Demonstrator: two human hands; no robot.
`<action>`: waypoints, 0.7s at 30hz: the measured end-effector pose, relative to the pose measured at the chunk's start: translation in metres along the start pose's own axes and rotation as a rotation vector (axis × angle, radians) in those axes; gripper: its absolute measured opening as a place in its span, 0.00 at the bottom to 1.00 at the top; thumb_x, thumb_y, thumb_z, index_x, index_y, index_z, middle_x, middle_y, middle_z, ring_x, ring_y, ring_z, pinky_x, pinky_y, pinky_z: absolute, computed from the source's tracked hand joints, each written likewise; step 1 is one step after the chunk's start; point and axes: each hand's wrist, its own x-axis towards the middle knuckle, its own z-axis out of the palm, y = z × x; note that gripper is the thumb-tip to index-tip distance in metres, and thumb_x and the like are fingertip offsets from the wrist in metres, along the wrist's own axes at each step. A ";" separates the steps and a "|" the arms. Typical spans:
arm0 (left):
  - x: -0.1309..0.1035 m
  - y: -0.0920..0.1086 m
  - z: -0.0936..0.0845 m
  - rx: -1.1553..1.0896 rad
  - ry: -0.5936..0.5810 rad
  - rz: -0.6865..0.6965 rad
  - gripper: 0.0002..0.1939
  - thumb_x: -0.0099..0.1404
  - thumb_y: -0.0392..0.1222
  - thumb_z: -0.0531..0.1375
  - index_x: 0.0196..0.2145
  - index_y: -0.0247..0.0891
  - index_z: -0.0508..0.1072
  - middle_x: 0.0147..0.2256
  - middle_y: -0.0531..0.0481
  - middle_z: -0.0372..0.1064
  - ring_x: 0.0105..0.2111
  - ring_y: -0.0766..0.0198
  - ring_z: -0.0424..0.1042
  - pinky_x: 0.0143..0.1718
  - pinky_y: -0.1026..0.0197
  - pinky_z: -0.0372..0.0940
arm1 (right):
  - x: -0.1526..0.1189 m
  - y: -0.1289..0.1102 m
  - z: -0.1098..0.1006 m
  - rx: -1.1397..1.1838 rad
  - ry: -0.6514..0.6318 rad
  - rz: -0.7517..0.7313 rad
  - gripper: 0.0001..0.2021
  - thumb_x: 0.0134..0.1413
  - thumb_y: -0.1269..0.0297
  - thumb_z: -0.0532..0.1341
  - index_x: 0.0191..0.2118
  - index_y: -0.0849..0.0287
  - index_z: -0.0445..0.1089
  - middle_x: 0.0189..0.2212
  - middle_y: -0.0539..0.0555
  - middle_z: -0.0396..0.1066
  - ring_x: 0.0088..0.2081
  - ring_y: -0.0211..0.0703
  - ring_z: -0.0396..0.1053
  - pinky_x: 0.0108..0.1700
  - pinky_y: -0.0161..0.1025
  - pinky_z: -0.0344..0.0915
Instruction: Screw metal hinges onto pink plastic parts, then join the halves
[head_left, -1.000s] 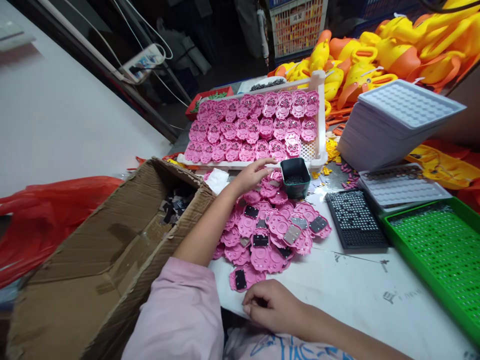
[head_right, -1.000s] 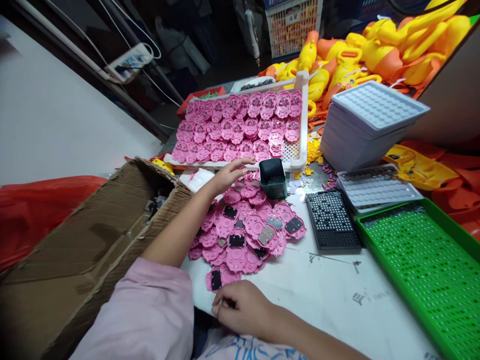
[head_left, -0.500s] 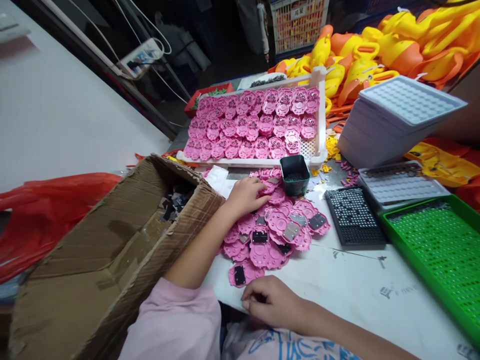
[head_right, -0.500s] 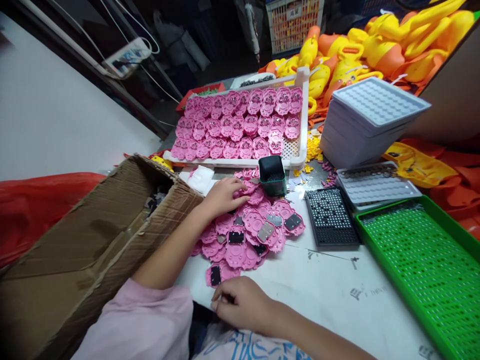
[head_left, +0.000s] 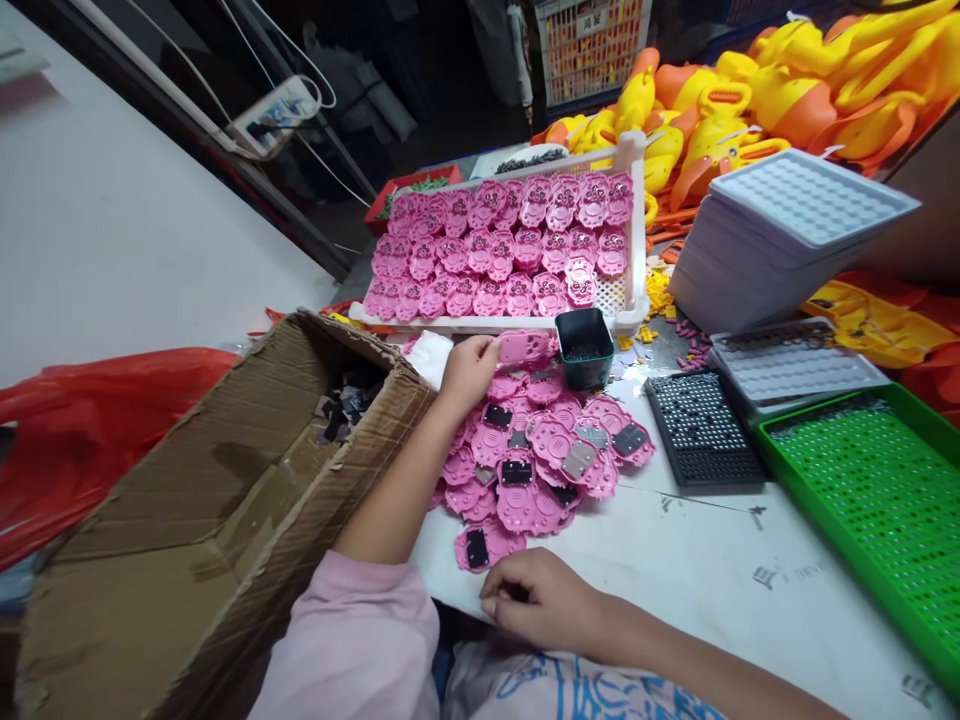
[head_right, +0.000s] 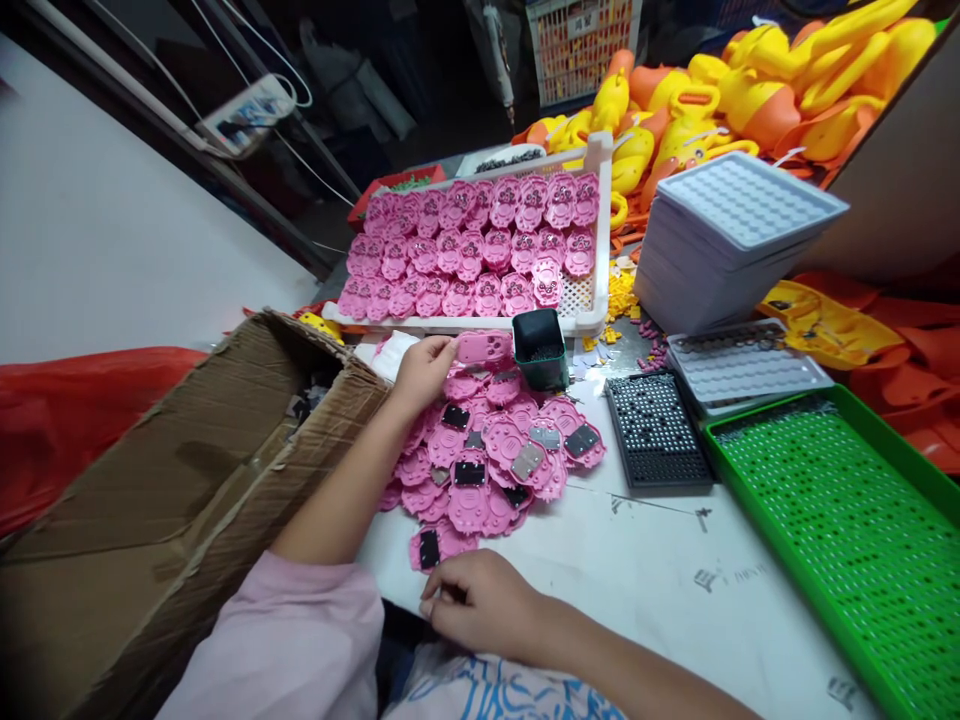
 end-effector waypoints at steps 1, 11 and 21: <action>0.002 -0.002 -0.001 -0.044 0.017 -0.033 0.16 0.62 0.49 0.53 0.28 0.35 0.74 0.25 0.50 0.71 0.26 0.63 0.67 0.30 0.63 0.61 | 0.000 -0.001 0.000 -0.002 0.001 0.001 0.09 0.46 0.68 0.58 0.32 0.63 0.75 0.20 0.49 0.67 0.22 0.33 0.60 0.26 0.29 0.56; -0.004 0.005 -0.014 -0.238 0.118 -0.132 0.20 0.63 0.52 0.50 0.32 0.33 0.73 0.23 0.50 0.69 0.21 0.67 0.64 0.23 0.66 0.59 | 0.001 0.001 -0.001 0.000 -0.011 0.013 0.08 0.47 0.69 0.58 0.33 0.62 0.74 0.21 0.49 0.67 0.22 0.33 0.61 0.27 0.29 0.56; -0.095 0.019 -0.049 0.235 -0.033 0.397 0.08 0.63 0.38 0.58 0.38 0.41 0.77 0.39 0.48 0.75 0.43 0.58 0.67 0.48 0.52 0.58 | 0.002 -0.003 -0.002 0.027 -0.012 0.014 0.07 0.46 0.71 0.58 0.31 0.62 0.74 0.20 0.47 0.65 0.22 0.32 0.60 0.26 0.29 0.56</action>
